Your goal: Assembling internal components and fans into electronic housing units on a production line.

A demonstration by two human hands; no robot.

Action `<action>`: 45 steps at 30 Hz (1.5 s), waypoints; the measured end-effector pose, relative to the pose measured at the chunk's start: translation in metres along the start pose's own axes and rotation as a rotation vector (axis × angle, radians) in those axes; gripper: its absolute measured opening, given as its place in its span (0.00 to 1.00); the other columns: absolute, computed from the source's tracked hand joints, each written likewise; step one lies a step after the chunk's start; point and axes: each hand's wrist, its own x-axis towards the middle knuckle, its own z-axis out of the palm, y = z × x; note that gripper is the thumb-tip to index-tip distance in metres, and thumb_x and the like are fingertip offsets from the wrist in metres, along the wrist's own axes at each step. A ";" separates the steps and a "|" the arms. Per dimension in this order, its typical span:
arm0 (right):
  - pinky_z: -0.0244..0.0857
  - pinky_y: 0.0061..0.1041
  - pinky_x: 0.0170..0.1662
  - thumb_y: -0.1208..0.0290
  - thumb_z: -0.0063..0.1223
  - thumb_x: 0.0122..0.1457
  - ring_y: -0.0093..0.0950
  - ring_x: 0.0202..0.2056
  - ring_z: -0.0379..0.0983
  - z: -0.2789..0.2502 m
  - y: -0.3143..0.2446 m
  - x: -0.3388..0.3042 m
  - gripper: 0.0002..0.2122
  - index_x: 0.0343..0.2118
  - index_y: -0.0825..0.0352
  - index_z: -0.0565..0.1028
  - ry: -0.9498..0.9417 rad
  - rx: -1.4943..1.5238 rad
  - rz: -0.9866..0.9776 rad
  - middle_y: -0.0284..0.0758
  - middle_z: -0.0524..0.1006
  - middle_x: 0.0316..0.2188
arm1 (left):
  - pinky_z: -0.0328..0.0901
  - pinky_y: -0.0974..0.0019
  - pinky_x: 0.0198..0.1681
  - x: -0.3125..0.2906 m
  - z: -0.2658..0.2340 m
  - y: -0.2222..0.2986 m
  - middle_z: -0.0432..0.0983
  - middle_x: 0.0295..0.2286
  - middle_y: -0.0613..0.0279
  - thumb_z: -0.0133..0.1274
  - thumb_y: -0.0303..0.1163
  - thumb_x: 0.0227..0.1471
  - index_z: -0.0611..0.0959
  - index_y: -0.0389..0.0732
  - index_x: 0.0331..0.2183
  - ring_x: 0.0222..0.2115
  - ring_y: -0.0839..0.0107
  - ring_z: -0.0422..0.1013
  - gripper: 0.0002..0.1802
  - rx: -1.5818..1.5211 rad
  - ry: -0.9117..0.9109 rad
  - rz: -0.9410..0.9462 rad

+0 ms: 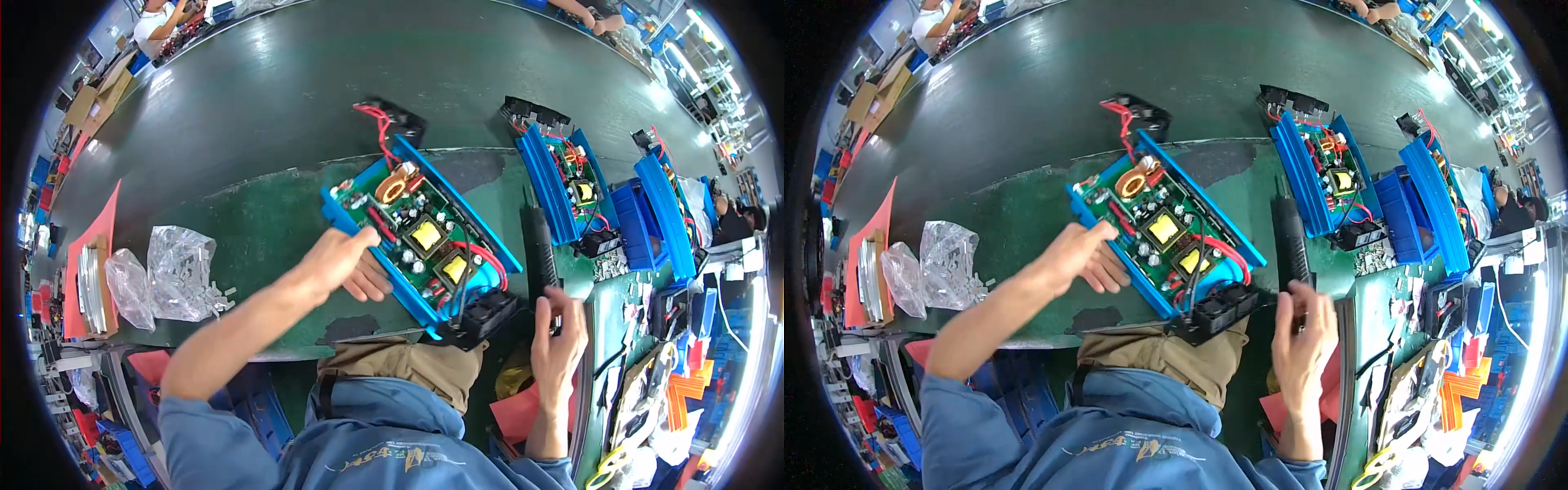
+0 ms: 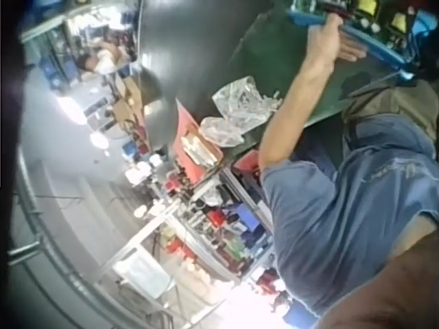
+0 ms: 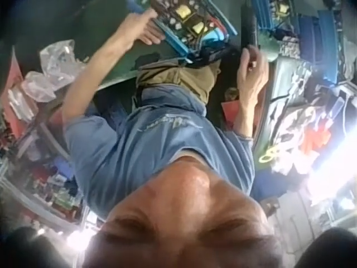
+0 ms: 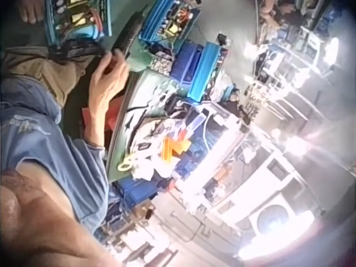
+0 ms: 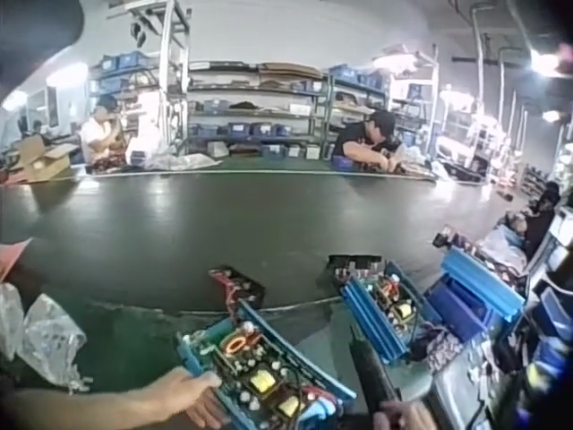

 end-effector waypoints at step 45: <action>0.74 0.35 0.38 0.75 0.56 0.46 0.38 0.38 0.75 0.268 -0.275 -0.008 0.05 0.27 0.69 0.76 -0.628 0.326 -1.126 0.41 0.74 0.32 | 0.70 0.67 0.40 -0.179 -0.094 -0.178 0.75 0.34 0.58 0.50 0.18 0.59 0.78 0.35 0.41 0.32 0.69 0.72 0.07 0.449 1.202 0.540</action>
